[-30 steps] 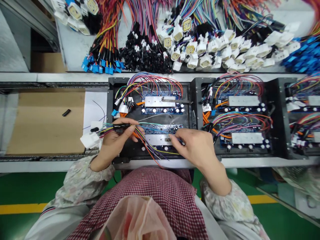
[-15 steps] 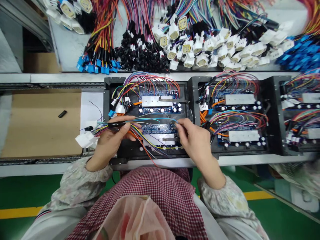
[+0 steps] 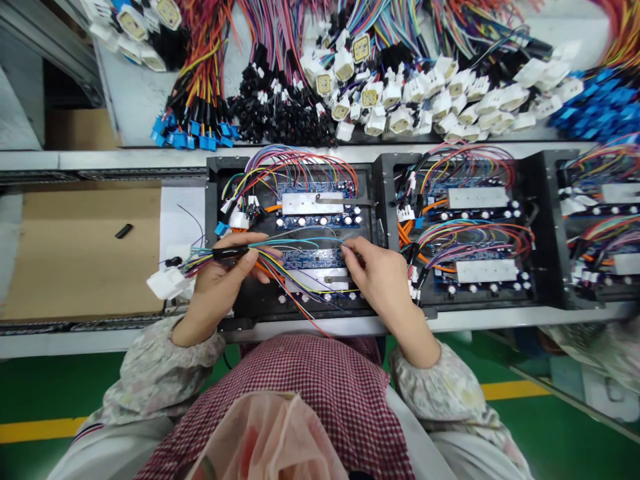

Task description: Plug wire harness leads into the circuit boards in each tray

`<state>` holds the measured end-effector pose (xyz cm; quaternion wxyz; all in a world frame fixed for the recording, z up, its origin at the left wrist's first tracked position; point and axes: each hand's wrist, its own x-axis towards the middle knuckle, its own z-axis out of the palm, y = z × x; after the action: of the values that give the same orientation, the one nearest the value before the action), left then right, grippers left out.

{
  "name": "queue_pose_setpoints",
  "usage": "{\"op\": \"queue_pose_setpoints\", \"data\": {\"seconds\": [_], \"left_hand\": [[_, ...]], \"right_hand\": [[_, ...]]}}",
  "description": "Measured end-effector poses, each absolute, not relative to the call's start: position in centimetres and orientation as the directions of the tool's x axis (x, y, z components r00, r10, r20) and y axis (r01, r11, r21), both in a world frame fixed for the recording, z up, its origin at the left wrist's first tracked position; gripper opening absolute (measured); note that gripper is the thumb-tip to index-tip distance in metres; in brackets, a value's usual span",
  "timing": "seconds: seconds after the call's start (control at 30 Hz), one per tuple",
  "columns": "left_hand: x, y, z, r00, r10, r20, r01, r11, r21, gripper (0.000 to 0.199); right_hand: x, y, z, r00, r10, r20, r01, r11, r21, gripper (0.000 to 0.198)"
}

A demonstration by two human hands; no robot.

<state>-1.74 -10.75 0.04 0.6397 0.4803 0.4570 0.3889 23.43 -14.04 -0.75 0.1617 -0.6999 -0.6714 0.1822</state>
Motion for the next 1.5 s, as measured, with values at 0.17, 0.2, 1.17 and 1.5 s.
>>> {"op": "queue_pose_setpoints", "data": {"seconds": [0.17, 0.2, 1.17, 1.5], "left_hand": [[-1.6, -10.8, 0.6, 0.26, 0.943, -0.208, -0.026, 0.222, 0.975, 0.025], [-1.6, -10.7, 0.6, 0.256, 0.944, -0.208, -0.018, 0.219, 0.975, 0.023], [-1.8, -10.7, 0.1, 0.223, 0.957, -0.187, -0.018, 0.196, 0.98, 0.019], [-1.8, -10.7, 0.1, 0.207, 0.96, -0.191, -0.02, 0.199, 0.98, 0.022]], "right_hand": [[23.3, -14.2, -0.5, 0.0, 1.0, 0.012, 0.897, 0.006, -0.442, 0.026], [23.2, -14.4, -0.2, 0.019, 0.999, 0.039, 0.892, 0.001, -0.453, 0.025], [20.6, -13.6, -1.6, -0.156, 0.987, -0.042, 0.838, 0.11, -0.534, 0.025], [21.6, -13.8, 0.6, -0.164, 0.985, 0.056, 0.848, 0.169, -0.502, 0.027]]}}
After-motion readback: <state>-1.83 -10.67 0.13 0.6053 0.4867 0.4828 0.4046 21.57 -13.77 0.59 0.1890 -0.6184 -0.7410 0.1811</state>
